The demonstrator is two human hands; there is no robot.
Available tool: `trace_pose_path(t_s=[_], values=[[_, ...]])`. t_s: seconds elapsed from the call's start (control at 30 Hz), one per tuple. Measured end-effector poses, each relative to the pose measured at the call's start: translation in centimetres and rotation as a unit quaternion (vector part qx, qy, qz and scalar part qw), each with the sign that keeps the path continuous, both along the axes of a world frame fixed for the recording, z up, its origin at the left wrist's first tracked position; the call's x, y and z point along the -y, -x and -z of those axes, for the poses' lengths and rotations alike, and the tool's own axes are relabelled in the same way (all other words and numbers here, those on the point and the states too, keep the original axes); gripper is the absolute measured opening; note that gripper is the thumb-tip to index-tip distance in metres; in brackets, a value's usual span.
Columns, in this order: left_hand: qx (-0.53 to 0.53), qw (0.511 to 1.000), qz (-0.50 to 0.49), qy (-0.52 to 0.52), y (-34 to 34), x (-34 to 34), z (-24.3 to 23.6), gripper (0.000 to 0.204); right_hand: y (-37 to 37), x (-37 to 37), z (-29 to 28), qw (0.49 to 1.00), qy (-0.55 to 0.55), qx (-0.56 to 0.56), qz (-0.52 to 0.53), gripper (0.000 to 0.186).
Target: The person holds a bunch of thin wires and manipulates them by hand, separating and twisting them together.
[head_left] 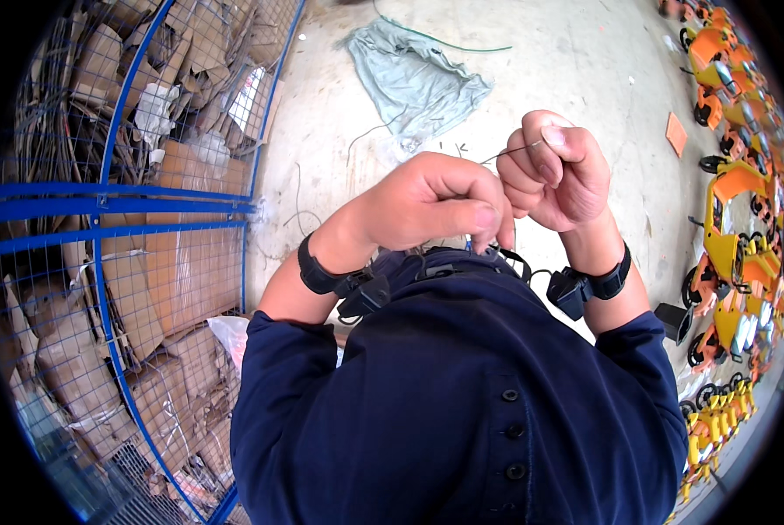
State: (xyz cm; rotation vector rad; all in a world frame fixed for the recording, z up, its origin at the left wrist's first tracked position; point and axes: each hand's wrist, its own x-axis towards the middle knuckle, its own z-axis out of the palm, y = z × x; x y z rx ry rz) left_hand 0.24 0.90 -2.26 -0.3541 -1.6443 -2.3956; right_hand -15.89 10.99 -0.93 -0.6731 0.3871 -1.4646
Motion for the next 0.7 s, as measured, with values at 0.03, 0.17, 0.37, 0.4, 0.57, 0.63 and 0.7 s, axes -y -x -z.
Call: trace_pose_path(t_s=[0.03,0.17,0.37,0.4,0.57,0.63,0.7], values=[[0.002,1.000,-0.002,-0.016,0.0,0.1,-0.2,0.014,0.0,0.0,-0.1,1.000,0.002,0.006,0.005,0.031],[0.044,0.995,-0.075,0.043,-1.2,1.5,-1.0,0.019,0.3,-0.2,-0.2,0.998,0.002,-0.057,0.020,0.030],[0.055,0.888,-0.350,0.291,-0.7,1.7,-0.7,0.017,0.2,-0.4,-0.3,0.987,0.026,-0.144,0.058,0.026],[0.055,0.881,-0.371,0.289,-0.6,1.0,-1.5,0.020,0.1,-0.5,-0.3,0.985,0.025,-0.159,0.068,0.025],[-0.010,0.894,-0.330,0.304,-0.7,-0.3,-1.8,0.032,0.4,-1.0,-0.2,0.975,0.007,-0.209,0.081,0.022],[-0.014,0.871,-0.331,0.363,-0.6,-0.7,-2.0,0.032,0.5,-1.1,-0.1,0.971,-0.003,-0.224,0.084,0.022],[-0.031,0.851,-0.373,0.369,-0.1,-0.8,-1.5,0.026,0.6,-1.2,-0.2,0.967,-0.017,-0.243,0.078,0.022]])
